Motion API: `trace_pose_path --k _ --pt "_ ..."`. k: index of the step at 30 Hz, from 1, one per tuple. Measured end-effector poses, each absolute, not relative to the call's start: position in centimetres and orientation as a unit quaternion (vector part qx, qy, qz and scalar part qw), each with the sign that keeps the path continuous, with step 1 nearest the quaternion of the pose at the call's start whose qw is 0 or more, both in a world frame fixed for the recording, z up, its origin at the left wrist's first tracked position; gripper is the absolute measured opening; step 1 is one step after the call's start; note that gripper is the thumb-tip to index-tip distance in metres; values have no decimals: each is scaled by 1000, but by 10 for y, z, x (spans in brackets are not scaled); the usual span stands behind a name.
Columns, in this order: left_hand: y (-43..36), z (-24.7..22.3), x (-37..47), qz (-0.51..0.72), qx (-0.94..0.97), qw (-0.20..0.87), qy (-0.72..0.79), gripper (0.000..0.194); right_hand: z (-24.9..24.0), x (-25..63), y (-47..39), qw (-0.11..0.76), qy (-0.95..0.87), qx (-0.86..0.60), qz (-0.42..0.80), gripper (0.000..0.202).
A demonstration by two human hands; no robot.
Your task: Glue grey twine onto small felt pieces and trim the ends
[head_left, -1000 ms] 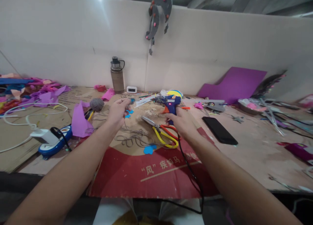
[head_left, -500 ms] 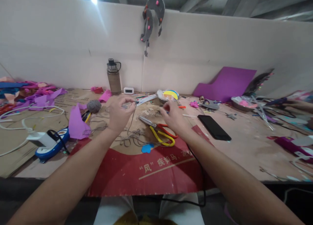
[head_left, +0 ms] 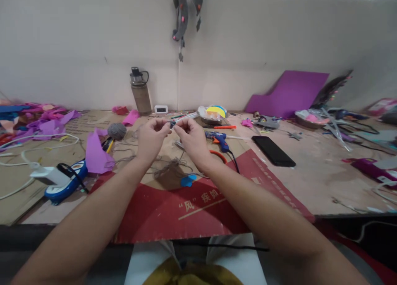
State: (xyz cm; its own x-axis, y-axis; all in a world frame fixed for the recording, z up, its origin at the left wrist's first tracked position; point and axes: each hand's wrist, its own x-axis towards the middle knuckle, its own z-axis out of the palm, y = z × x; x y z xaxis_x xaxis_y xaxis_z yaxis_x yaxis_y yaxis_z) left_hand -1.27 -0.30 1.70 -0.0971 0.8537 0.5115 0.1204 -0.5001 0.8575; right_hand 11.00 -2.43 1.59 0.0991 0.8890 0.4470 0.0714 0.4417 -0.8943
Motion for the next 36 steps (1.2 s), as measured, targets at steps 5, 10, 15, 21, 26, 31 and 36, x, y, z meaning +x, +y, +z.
trace_pose_path --k 5,10,15,21,26,31,36 --pt "1 14 -8 630 545 413 368 8 16 113 -23 617 -593 -435 281 8" --pt "-3 16 -6 627 527 447 359 4 16 115 -23 600 -611 -456 243 12" --pt "-5 18 -5 619 528 461 355 5 17 116 -24 594 -611 -474 221 13" --pt "-8 21 -3 615 513 494 339 6 19 117 -28 595 -613 -476 206 13" --pt "-6 21 -5 607 509 527 308 5 17 119 -23 612 -604 -454 232 9" --pt "-5 21 -8 580 504 576 279 5 15 124 -16 593 -608 -431 306 16" --pt "-5 25 -12 518 515 616 295 13 15 134 -14 593 -593 -454 302 15"
